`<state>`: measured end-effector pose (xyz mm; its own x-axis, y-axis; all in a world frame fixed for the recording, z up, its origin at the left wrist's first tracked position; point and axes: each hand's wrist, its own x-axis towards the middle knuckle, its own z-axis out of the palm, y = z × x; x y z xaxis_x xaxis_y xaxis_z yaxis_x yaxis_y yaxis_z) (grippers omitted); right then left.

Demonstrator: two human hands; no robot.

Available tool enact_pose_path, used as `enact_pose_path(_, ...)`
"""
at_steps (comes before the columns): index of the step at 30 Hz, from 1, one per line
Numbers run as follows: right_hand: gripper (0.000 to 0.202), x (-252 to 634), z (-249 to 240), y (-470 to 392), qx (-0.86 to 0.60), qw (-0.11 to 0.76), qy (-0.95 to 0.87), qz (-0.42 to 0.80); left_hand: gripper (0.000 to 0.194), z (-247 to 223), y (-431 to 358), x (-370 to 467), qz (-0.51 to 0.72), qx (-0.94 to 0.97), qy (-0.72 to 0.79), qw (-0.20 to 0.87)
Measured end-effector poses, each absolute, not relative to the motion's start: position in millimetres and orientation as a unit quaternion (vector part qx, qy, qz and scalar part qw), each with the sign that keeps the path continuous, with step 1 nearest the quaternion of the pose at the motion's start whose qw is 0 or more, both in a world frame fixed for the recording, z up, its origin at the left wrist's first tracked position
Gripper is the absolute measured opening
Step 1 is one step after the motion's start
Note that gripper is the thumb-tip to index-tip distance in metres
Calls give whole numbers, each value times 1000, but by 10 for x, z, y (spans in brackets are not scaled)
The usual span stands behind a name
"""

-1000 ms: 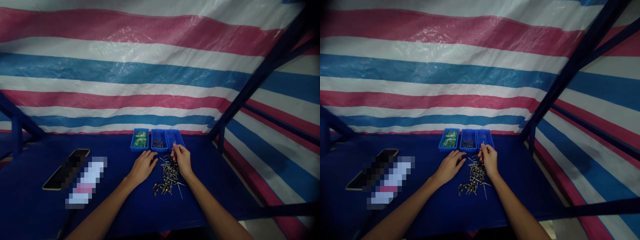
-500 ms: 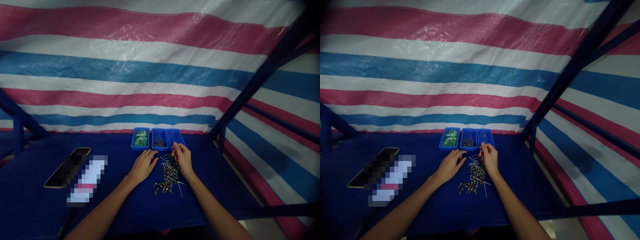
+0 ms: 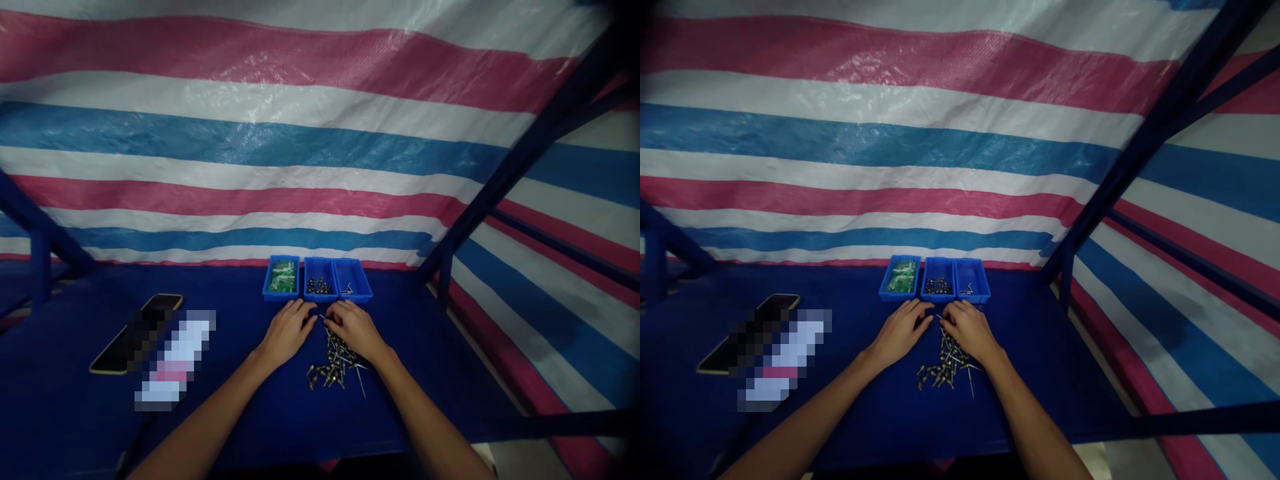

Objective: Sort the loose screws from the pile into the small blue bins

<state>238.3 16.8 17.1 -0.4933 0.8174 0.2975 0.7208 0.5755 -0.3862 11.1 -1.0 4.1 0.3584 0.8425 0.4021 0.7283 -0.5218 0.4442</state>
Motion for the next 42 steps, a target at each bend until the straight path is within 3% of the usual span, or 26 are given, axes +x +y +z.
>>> enact_pose_path(10,17,2331,189,108,-429,242,-859,141,26,30,-5,116,300,819,482,87)
enact_pose_path(18,6,2306,185,99,-443,248,-847,156,25,41,-9,110,297,820,480,91)
enact_pose_path(30,32,2280,161,199,-437,466,-698,324,25,46,-12,117,291,822,481,90)
enact_pose_path(37,39,2255,94,269,-419,489,-614,457,25,48,-16,115,291,820,483,98)
enact_pose_path(42,37,2248,74,259,-435,486,-604,458,24,56,-11,107,288,818,486,106)
